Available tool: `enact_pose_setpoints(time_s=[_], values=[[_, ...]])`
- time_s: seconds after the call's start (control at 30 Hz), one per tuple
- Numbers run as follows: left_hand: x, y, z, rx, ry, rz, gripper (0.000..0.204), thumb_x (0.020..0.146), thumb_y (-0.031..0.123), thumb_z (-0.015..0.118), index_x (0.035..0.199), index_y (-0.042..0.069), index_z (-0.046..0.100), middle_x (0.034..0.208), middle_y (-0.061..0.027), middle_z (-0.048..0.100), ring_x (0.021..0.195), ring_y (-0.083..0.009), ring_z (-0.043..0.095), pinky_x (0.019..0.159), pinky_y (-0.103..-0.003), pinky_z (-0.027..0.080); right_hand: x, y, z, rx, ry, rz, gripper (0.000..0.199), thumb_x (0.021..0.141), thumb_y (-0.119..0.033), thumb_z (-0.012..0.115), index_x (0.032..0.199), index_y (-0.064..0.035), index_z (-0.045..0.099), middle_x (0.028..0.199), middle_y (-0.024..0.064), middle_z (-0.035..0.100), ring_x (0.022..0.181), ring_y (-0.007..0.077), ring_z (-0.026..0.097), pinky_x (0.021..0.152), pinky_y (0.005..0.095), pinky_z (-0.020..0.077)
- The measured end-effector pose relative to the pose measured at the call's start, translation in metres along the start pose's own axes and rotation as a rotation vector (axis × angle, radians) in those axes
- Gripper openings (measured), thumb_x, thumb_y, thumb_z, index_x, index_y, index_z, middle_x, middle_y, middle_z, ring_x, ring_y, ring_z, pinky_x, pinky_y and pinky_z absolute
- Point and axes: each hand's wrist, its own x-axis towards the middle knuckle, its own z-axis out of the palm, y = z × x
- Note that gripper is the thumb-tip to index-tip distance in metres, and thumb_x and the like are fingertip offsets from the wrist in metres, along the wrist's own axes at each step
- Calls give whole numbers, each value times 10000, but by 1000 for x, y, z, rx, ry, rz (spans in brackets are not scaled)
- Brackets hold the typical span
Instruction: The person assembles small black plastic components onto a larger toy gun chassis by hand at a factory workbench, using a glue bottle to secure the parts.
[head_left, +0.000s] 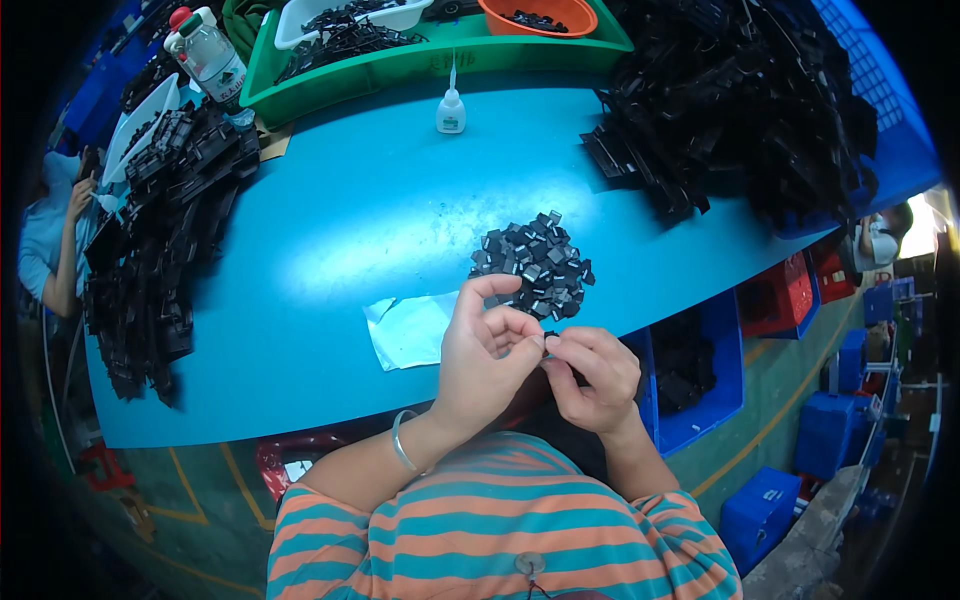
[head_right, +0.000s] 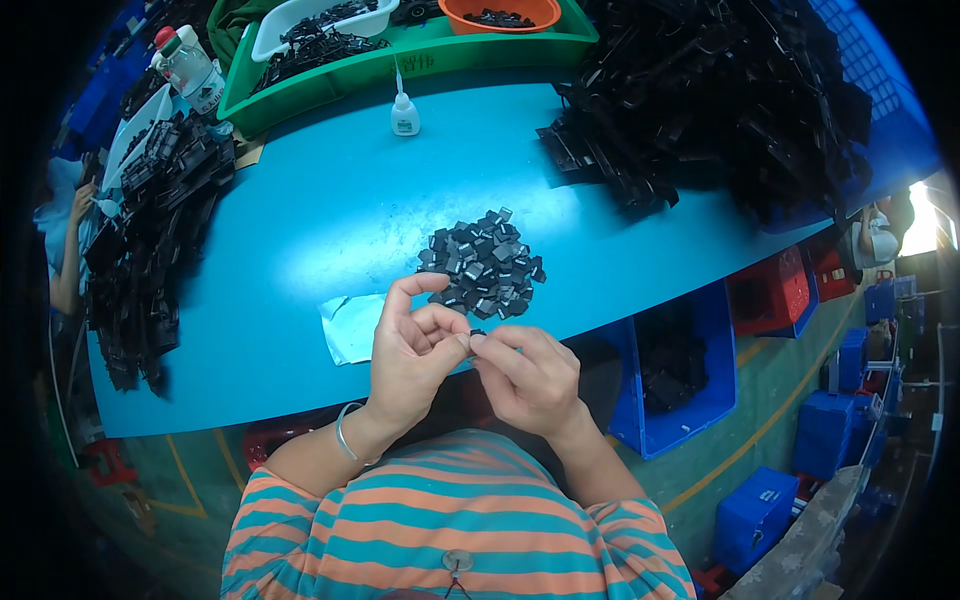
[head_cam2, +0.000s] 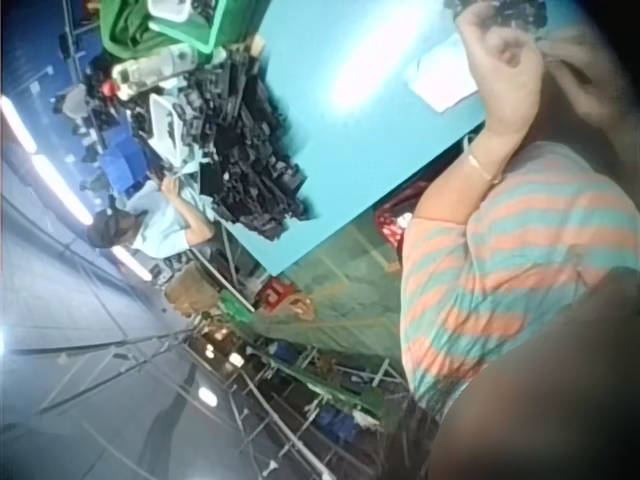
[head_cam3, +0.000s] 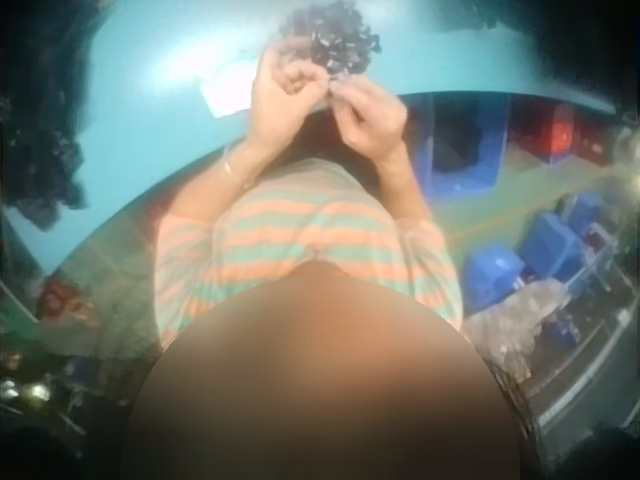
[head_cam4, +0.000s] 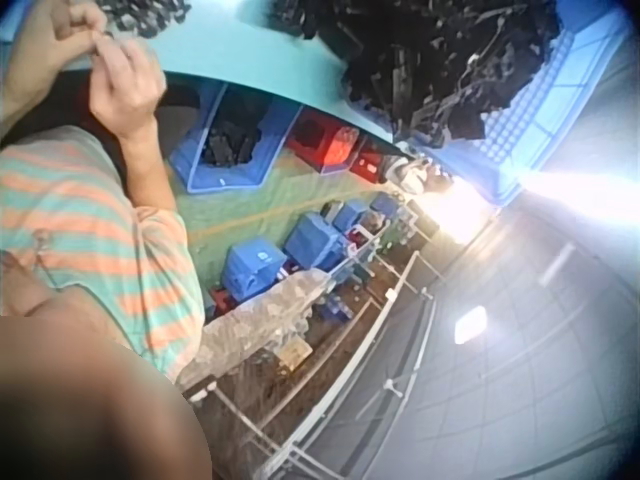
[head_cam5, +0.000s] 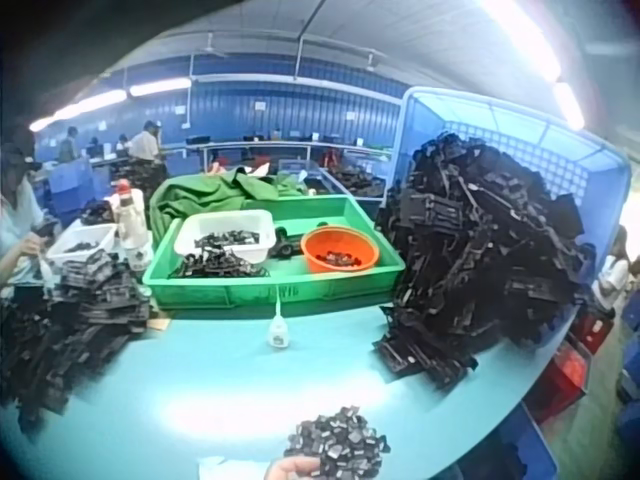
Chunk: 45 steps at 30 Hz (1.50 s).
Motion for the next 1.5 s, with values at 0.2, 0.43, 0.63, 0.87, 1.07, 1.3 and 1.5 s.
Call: enact_pose_setpoints(time_s=[0.2, 0.43, 0.63, 0.87, 1.07, 1.3, 1.5], values=[[-2, -6, -1, -12, 13, 40, 489, 828, -76, 588, 1235, -7, 325, 871, -84, 608, 801, -103, 600, 735, -218, 498, 1, -2, 1, -163, 13, -100, 345, 618, 5, 749, 951, -72, 700, 822, 61, 635, 658, 201, 631, 541, 280, 493], [-2, -5, -1, -33, 46, 31, 478, 822, -79, 594, 1217, -7, 335, 871, -80, 606, 804, -99, 595, 742, -220, 488, 1, -3, -3, -256, 12, -112, 278, 642, -25, 767, 910, -36, 691, 804, 69, 634, 647, 208, 630, 543, 283, 495], [0, -4, -2, -56, 52, 3, 476, 821, -69, 603, 1216, -7, 344, 865, -77, 608, 809, -94, 595, 754, -218, 483, -2, -2, -6, -240, 39, -67, 251, 659, -26, 774, 893, -27, 683, 794, 76, 636, 651, 220, 635, 544, 289, 500], [2, -4, -2, -68, 51, -13, 459, 815, -74, 601, 1203, -13, 363, 854, -78, 614, 794, -101, 606, 740, -219, 492, -3, 2, 0, -235, 54, -122, 273, 643, -2, 774, 894, -41, 673, 802, 68, 626, 637, 207, 626, 520, 286, 479], [1, -1, -3, -64, 54, -7, 441, 813, -78, 598, 1189, -11, 376, 836, -72, 616, 771, -96, 608, 710, -210, 491, 0, 1, 2, -249, 30, -133, 248, 651, 5, 758, 881, -42, 676, 801, 64, 624, 638, 204, 627, 521, 278, 479], [-1, 5, -14, -100, 96, -1, 456, 792, -95, 617, 1179, -4, 393, 835, -88, 616, 759, -131, 607, 708, -257, 508, 15, -7, 13, -225, 4, -167, 241, 650, 33, 728, 875, -38, 682, 792, 64, 620, 627, 207, 620, 521, 286, 483], [-19, 32, -37, -66, 133, -44, 450, 867, 35, 630, 1246, 7, 388, 907, -120, 644, 800, -162, 628, 726, -285, 501, 24, -6, 14, -166, 1, -61, 194, 651, 60, 691, 824, -22, 654, 771, 79, 619, 616, 230, 612, 528, 297, 485]])
